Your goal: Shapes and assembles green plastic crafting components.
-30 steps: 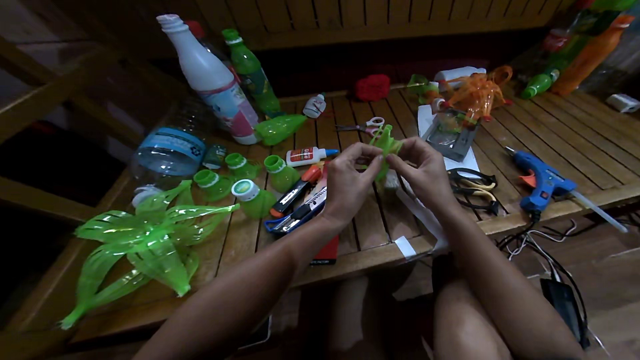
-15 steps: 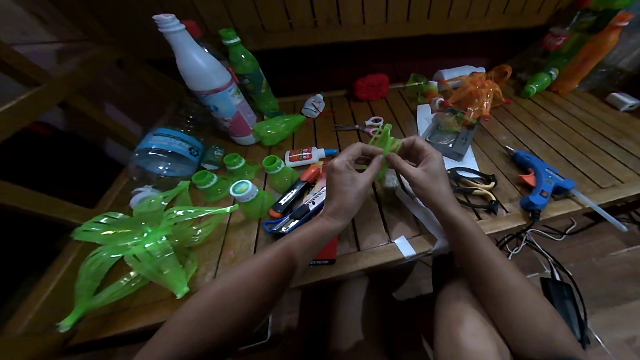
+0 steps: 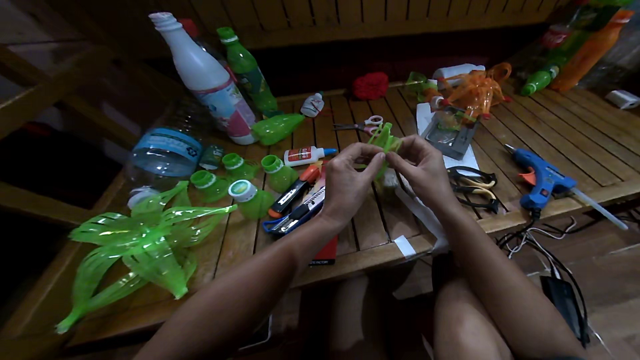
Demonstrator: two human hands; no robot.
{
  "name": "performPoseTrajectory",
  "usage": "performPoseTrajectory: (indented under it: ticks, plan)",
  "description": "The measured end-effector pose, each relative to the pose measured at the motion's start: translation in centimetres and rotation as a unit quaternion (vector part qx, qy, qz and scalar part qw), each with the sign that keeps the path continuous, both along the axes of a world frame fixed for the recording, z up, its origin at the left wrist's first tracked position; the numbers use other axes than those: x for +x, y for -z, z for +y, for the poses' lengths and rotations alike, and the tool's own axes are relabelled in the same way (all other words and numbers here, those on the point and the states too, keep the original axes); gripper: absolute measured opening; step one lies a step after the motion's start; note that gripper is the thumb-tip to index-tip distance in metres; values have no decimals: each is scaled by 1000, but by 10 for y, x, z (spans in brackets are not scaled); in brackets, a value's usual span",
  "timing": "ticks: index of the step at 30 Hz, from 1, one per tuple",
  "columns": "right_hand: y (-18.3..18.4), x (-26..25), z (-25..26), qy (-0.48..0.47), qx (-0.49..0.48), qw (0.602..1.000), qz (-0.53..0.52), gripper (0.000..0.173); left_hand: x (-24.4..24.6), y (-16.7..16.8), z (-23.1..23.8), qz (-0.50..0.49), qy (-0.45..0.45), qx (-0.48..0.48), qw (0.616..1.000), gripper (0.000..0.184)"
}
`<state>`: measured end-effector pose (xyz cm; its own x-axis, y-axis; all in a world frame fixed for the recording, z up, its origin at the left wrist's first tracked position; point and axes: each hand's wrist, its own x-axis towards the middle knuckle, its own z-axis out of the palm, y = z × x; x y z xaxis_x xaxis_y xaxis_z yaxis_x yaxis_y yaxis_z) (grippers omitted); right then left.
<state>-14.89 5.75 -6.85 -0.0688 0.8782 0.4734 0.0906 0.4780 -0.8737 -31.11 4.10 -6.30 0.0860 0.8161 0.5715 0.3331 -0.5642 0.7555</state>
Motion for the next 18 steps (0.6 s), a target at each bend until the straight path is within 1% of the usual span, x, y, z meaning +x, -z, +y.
performPoseTrajectory:
  ticks: [8,14,18]
  plan:
    - [2,0,2,-7,2,1000,5,13,-1,0,1,1,4,-6,1000,10]
    - [1,0,1,-7,0,1000,4,14,0,-2,0,5,0,-13,1000,14]
    - [1,0,0,-7,-1,1000,6,14,-1,-2,2,11,-4,-12,1000,14]
